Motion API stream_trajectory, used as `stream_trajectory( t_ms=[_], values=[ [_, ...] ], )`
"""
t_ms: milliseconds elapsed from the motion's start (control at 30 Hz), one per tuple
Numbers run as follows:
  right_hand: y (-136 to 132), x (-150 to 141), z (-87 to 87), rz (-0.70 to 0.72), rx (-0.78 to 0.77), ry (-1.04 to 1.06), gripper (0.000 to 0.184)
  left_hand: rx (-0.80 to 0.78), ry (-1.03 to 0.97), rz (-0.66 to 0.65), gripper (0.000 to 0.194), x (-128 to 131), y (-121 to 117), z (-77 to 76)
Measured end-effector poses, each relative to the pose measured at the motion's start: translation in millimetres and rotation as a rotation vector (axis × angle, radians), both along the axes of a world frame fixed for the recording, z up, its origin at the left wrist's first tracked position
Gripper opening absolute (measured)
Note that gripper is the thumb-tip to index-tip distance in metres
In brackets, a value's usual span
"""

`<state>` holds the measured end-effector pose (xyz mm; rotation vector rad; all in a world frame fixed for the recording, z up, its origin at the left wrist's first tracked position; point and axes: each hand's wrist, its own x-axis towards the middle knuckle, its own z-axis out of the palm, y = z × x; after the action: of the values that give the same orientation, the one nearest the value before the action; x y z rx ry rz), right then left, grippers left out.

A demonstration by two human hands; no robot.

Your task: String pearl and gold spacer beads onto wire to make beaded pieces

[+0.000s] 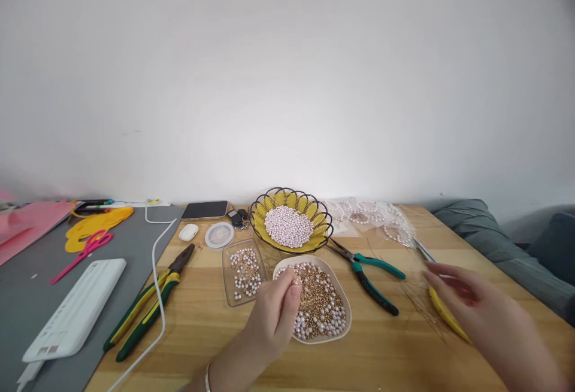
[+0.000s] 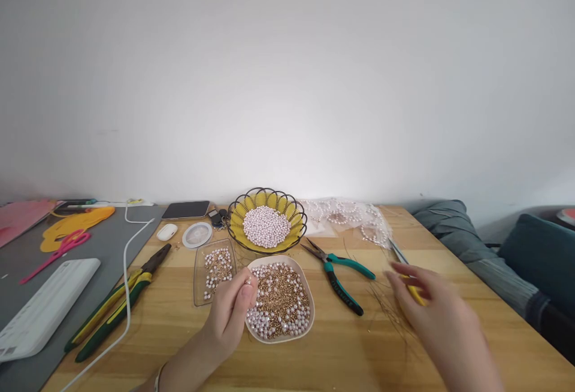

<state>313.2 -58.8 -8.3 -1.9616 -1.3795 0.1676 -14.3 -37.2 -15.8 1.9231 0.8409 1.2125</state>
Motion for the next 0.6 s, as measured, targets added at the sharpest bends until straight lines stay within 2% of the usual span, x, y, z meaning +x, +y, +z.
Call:
stream_trajectory(
  t_ms=[33, 100, 167, 233, 367, 600],
  values=[
    [1.1, -26.4, 12.1, 0.083, 0.042, 0.073, 0.023, 0.003, 0.003, -0.001, 0.036, 0.1, -0.2, -0.3],
    [3.7, -77.7, 31.7, 0.363, 0.153, 0.198, 0.025, 0.005, 0.011, -0.006, 0.036, 0.0, -0.4, -0.2],
    [6.8, -119.7, 44.3, 0.606, 0.215, 0.301, 0.016, 0.007, 0.023, -0.005, 0.034, -0.3, -0.5, 0.9],
    [9.8, -147.7, 51.0, 0.767, 0.262, 0.337, 0.014, 0.018, 0.029, 0.003, 0.032, -0.7, -0.8, 2.6],
    [14.2, -167.2, 55.6, 0.874, 0.27, 0.383, 0.014, 0.052, 0.028, 0.007, 0.028, -0.8, -1.2, 5.2],
    [14.4, -168.6, 58.3, 0.873, 0.239, 0.379, 0.016, 0.078, 0.034, 0.015, 0.028, -1.2, -0.1, 2.9]
  ],
)
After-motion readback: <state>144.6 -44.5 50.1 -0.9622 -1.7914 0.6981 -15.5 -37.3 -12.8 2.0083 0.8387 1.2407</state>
